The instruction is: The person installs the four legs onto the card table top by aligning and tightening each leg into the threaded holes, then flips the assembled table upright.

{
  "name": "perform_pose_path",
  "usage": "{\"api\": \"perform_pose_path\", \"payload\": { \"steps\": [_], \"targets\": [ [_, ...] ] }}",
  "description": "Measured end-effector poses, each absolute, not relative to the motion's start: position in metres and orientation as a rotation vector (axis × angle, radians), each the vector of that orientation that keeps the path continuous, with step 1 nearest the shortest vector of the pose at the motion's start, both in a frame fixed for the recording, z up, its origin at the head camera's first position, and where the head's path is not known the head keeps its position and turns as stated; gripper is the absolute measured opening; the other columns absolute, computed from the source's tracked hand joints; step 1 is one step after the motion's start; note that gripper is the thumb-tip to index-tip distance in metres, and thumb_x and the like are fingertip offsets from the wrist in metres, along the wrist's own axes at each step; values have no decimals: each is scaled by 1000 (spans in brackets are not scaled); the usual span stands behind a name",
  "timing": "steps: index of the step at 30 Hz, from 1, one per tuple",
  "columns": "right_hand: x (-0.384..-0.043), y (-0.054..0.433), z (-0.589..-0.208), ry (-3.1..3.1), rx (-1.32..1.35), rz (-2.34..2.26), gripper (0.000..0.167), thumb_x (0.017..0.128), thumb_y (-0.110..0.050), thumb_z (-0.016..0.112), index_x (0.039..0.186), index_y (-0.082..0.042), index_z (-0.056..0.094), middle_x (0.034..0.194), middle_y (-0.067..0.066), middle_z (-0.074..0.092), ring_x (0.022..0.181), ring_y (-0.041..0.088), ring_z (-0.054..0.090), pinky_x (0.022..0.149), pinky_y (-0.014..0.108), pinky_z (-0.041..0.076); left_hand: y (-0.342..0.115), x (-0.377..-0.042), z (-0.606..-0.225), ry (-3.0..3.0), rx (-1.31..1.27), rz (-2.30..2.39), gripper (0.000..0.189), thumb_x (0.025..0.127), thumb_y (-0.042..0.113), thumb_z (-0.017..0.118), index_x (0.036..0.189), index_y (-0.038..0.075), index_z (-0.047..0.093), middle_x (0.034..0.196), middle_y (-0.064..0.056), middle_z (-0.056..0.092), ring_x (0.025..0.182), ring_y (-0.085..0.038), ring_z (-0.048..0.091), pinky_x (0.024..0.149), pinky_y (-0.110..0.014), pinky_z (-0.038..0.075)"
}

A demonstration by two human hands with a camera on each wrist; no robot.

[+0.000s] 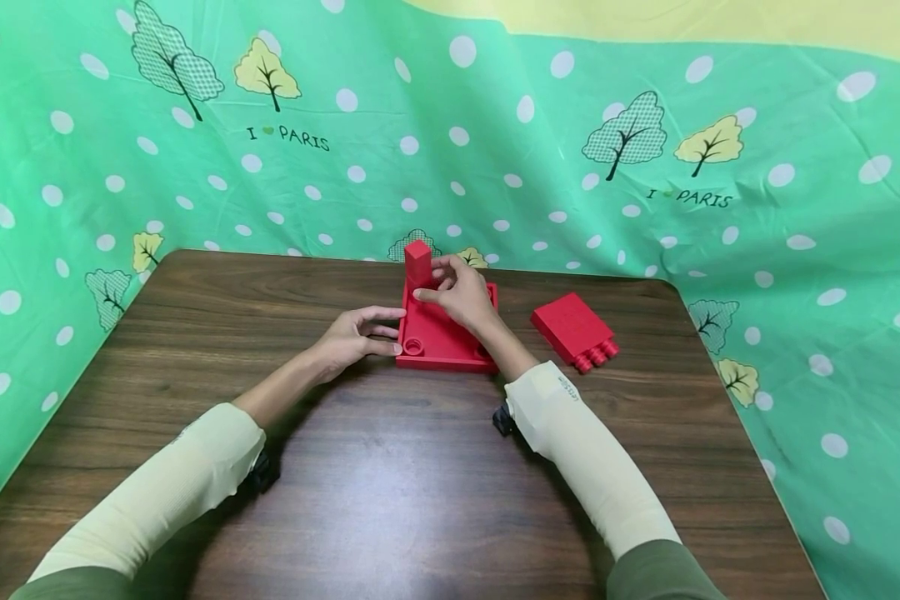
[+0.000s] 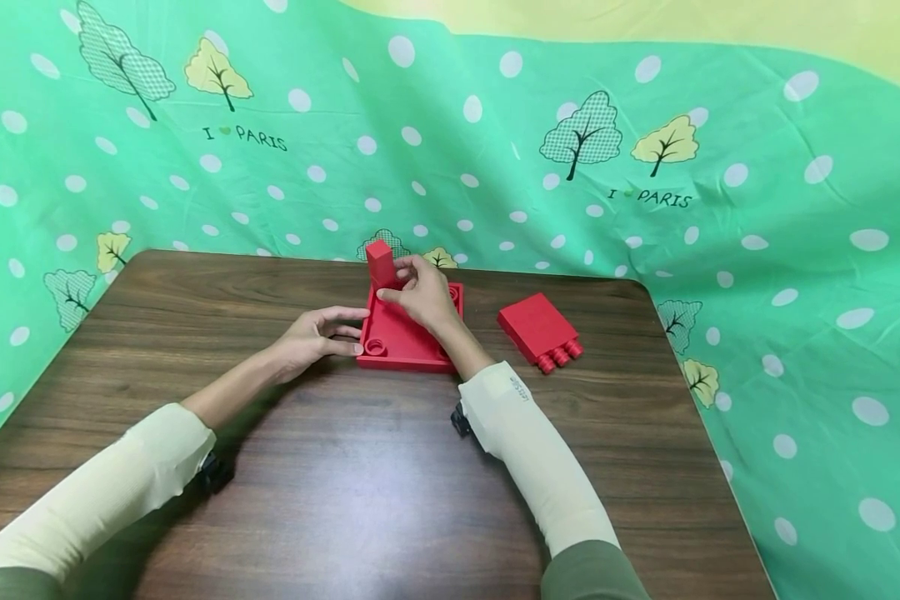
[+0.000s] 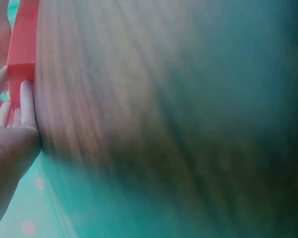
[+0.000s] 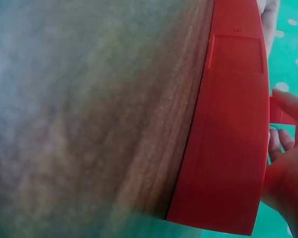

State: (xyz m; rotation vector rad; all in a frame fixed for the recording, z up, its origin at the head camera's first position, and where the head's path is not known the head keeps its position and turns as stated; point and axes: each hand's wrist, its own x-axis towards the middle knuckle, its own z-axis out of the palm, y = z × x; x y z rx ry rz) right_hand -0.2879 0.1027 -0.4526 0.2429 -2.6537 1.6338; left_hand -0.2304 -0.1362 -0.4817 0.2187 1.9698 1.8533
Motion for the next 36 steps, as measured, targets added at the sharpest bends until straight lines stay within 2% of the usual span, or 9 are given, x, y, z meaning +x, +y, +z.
{"api": "perform_pose_path", "payload": {
  "steps": [8, 12, 15, 22, 28, 36],
  "targets": [
    [-295, 98, -450, -2606, 378, 1720, 75, 94, -8, 87, 163, -11, 57, 148, 16, 67, 129, 36, 68, 114, 50, 59, -136, -230, -482, 1969, 218, 1857, 70, 95, -5, 85, 160, 6, 62, 156, -27, 67, 132, -25, 72, 94, -22, 65],
    [-298, 97, -449, -2577, 446, 1854, 80, 96, 1, 81, 170, -10, 49, 157, 19, 64, 144, 40, 64, 128, 51, 52, -136, -230, -483, 1970, 221, 1860, 70, 95, -6, 84, 160, 6, 62, 155, -28, 68, 130, -24, 72, 94, -22, 66],
    [-299, 97, -450, -2539, 467, 1936, 79, 97, 8, 76, 170, -6, 49, 161, 22, 63, 151, 41, 60, 132, 51, 48, -136, -230, -483, 1972, 226, 1860, 70, 95, -6, 84, 160, 5, 62, 155, -28, 67, 129, -23, 73, 94, -22, 65],
    [-301, 96, -452, -2502, 442, 2020, 65, 98, 11, 71, 160, 3, 57, 156, 28, 66, 148, 43, 63, 132, 49, 48, -136, -230, -483, 1974, 219, 1860, 70, 95, -6, 84, 160, 6, 62, 155, -27, 68, 130, -24, 73, 94, -22, 65],
    [-301, 95, -450, -2476, 381, 2022, 61, 97, 11, 74, 157, 3, 60, 150, 29, 69, 140, 44, 68, 126, 50, 54, -136, -231, -482, 1970, 224, 1858, 71, 95, -5, 85, 160, 6, 62, 155, -27, 67, 132, -27, 72, 95, -22, 65],
    [-297, 96, -451, -2493, 338, 1952, 58, 98, 3, 81, 153, 1, 62, 147, 25, 70, 139, 42, 68, 126, 49, 55, -136, -230, -482, 1964, 218, 1866, 71, 95, -9, 83, 160, 5, 61, 156, -28, 66, 130, -24, 72, 95, -22, 66]
  ]
}}
